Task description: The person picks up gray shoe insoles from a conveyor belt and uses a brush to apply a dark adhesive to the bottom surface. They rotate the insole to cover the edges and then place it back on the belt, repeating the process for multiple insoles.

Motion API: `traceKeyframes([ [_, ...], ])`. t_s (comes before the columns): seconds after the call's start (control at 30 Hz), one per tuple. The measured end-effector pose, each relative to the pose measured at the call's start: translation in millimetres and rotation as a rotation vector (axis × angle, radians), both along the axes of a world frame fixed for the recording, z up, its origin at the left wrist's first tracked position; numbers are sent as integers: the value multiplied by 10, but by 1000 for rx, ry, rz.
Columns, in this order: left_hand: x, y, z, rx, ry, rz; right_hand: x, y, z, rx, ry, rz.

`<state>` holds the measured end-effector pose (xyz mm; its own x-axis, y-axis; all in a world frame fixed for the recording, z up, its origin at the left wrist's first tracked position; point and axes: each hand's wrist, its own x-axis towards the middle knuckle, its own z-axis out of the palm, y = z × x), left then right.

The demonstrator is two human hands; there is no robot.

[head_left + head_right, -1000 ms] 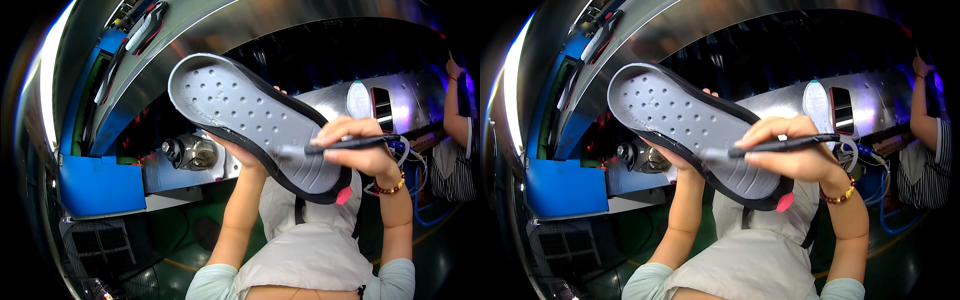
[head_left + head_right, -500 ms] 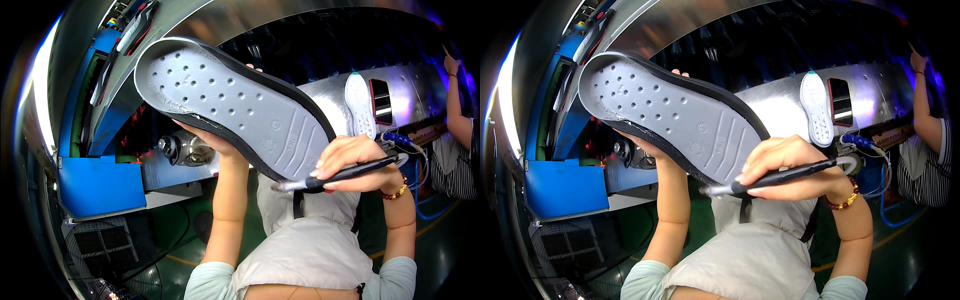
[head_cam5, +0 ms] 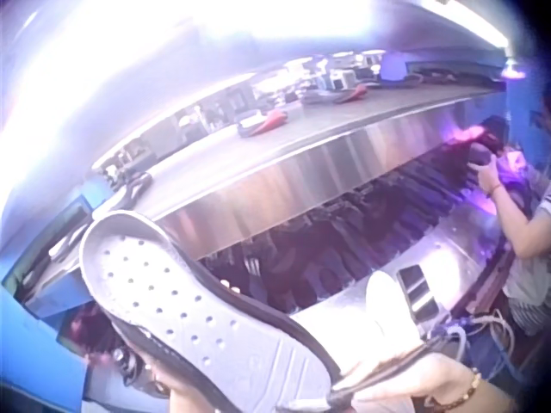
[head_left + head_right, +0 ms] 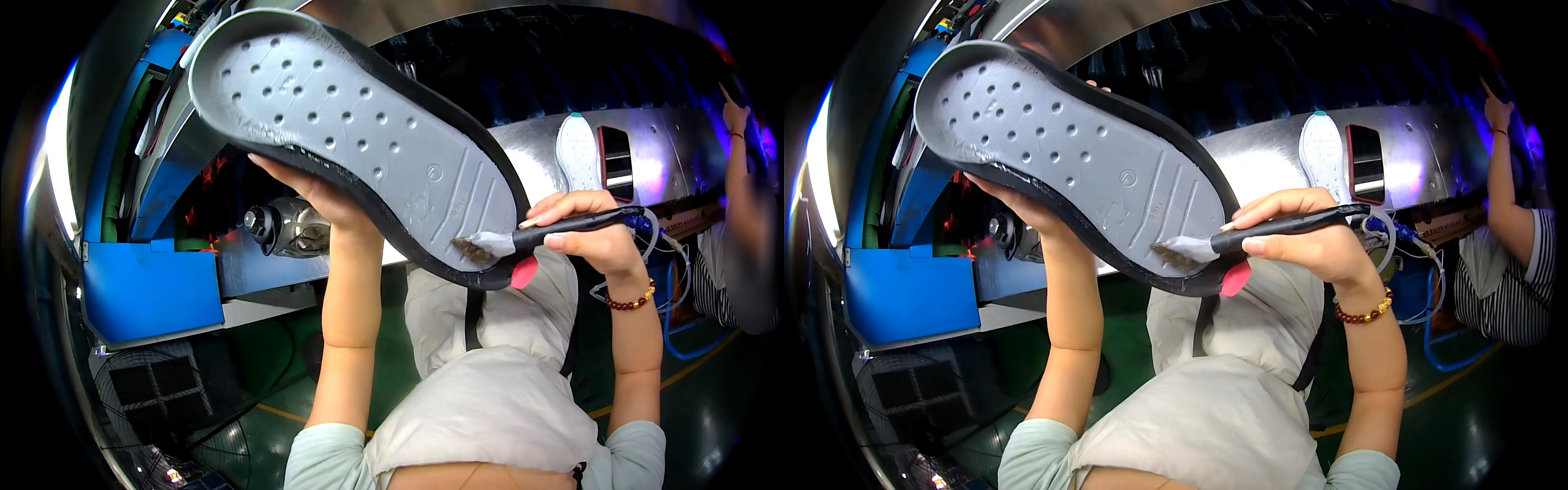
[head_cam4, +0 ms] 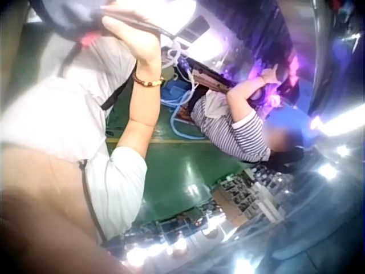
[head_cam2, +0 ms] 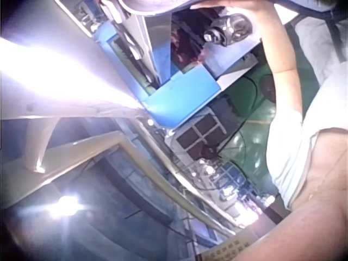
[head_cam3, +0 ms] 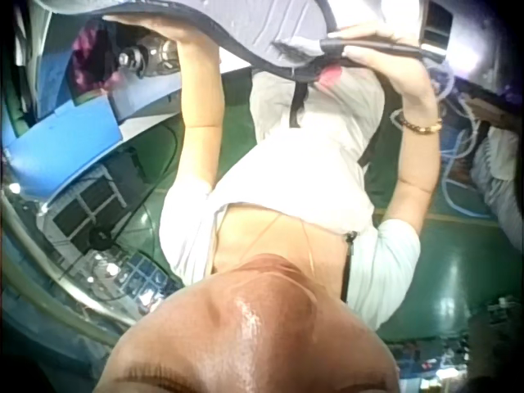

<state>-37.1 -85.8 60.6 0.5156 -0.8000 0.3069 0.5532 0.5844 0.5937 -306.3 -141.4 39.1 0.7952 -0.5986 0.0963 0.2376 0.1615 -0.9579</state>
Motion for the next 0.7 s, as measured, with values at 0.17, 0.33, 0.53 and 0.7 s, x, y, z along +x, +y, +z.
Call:
traceKeyframes([
  [0.17, -85, 47, 213, -95, -12, -544, 69, 118, 69, 217, -248, -6],
  [0.33, -657, 324, -398, -335, 100, -310, 306, 351, 171, 345, -245, -95],
  [0.53, -653, 493, -317, -82, 367, -230, 322, 493, 247, -230, -90, -56],
  [0.7, -643, 417, -217, -197, 422, -366, 330, 420, 228, -38, -124, -142],
])
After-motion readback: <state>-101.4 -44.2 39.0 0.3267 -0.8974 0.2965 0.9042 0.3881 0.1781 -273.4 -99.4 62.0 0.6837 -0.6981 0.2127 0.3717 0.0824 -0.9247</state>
